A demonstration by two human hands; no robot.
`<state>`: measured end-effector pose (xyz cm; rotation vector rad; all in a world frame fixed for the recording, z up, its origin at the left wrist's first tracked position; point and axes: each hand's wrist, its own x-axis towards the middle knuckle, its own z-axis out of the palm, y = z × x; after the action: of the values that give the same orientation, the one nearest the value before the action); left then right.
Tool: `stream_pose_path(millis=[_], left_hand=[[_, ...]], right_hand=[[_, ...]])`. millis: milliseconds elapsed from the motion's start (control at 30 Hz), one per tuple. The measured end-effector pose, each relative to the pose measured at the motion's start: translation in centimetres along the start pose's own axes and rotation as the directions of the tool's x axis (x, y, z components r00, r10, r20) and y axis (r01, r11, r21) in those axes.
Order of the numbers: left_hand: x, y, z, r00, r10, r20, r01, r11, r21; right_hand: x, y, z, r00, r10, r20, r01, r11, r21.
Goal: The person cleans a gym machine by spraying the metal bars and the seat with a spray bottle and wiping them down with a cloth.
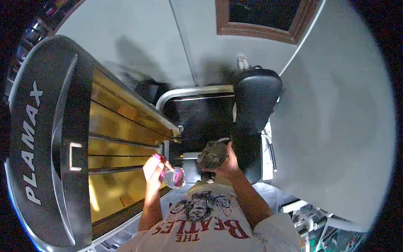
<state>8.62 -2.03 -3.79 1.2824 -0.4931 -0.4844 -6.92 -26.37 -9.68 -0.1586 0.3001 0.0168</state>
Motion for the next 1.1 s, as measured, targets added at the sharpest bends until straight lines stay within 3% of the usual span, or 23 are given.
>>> stream_pose_path(millis=[133, 267, 433, 567, 667, 867, 967, 1033, 1100], left_hand=[[1.8, -0.5, 0.9, 0.996, -0.023, 0.084, 0.036, 0.987, -0.155], [3.9, -0.6, 1.9, 1.000, -0.022, 0.013, 0.022, 0.998, -0.052], [6.2, 0.1, 2.9, 0.999, 0.018, -0.045, -0.014, 0.996, 0.085], [6.6, -0.1, 3.4, 0.991, -0.001, -0.132, 0.006, 0.999, 0.042], [6.5, -1.7, 2.9, 0.989, 0.019, -0.145, -0.014, 0.999, 0.037], [6.9, -3.5, 2.6, 0.979, -0.034, -0.202, 0.029, 0.999, -0.029], [8.6, -3.9, 3.4, 0.958, -0.057, -0.282, 0.068, 0.997, 0.029], [9.8, -4.7, 3.2, 0.953, -0.032, -0.302, 0.050, 0.997, 0.051], [11.1, -5.9, 2.3, 0.945, -0.092, -0.315, 0.139, 0.982, 0.130]], right_hand=[[-2.5, -1.5, -0.2, 0.980, -0.170, -0.103, 0.168, 0.985, -0.029], [-4.4, -4.7, 0.1, 0.952, -0.271, -0.144, 0.267, 0.963, -0.046], [-2.9, -9.0, -1.2, 0.963, -0.217, -0.157, 0.220, 0.975, 0.003], [0.1, -12.3, -1.7, 0.989, -0.146, -0.029, 0.141, 0.981, -0.136], [1.7, -14.2, 0.1, 0.988, -0.121, -0.095, 0.102, 0.978, -0.183], [4.6, -15.7, 0.3, 0.999, -0.020, 0.038, 0.027, 0.977, -0.212], [5.6, -15.6, -0.6, 1.000, 0.007, 0.029, -0.005, 0.997, -0.078], [6.1, -15.8, -1.5, 0.999, -0.008, -0.045, 0.003, 0.991, -0.131], [6.7, -16.2, -1.9, 0.994, -0.006, -0.110, -0.012, 0.988, -0.156]])
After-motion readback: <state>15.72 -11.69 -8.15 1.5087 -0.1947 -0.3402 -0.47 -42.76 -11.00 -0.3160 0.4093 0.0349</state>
